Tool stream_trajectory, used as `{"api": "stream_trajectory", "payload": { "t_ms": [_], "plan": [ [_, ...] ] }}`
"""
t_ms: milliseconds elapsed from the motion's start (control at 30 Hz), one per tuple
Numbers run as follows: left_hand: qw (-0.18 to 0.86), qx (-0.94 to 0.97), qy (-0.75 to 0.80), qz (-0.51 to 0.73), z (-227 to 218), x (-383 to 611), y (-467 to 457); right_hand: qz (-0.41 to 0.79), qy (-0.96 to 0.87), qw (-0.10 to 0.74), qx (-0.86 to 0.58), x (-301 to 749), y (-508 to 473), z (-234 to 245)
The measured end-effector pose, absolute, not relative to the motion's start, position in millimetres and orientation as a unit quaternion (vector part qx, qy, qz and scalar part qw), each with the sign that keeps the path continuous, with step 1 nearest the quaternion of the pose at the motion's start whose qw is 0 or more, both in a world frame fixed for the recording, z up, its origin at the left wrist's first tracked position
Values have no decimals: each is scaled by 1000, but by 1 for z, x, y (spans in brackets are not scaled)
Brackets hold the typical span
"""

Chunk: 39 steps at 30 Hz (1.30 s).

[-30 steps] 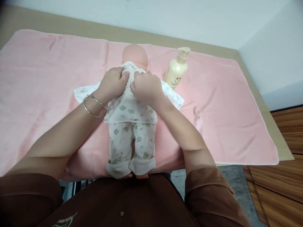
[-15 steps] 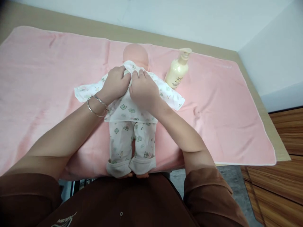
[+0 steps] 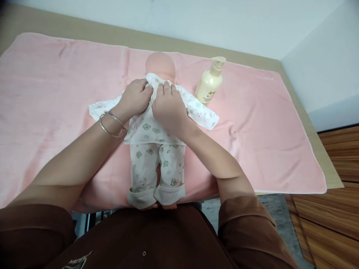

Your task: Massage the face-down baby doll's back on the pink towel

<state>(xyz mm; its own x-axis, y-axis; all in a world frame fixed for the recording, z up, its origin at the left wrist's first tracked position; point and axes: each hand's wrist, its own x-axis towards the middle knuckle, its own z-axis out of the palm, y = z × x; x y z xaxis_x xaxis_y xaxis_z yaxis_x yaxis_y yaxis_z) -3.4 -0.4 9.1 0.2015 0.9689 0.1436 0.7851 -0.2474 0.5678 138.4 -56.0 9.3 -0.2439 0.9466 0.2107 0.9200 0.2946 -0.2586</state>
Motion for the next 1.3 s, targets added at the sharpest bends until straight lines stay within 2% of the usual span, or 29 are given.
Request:
{"api": "stream_trajectory", "payload": {
  "t_ms": [300, 533, 733, 1033, 1167, 1300],
  "plan": [
    [152, 791, 509, 305, 0, 13, -35, 110, -733, 183, -646, 171, -22, 13],
    [211, 740, 565, 298, -3, -1, 1, 42, -771, 188, -607, 148, -42, 0],
    [148, 781, 520, 313, -3, 11, -23, 88, -744, 169, -640, 159, -25, 9],
    [190, 752, 556, 298, 6, -5, -3, 43, -775, 173, -606, 146, -47, 5],
    [154, 761, 563, 284, -3, 1, -6, 55, -761, 165, -625, 149, -43, 14],
    [172, 741, 555, 337, -21, 1, -1, 67, -730, 162, -661, 159, -30, 15]
  ]
}}
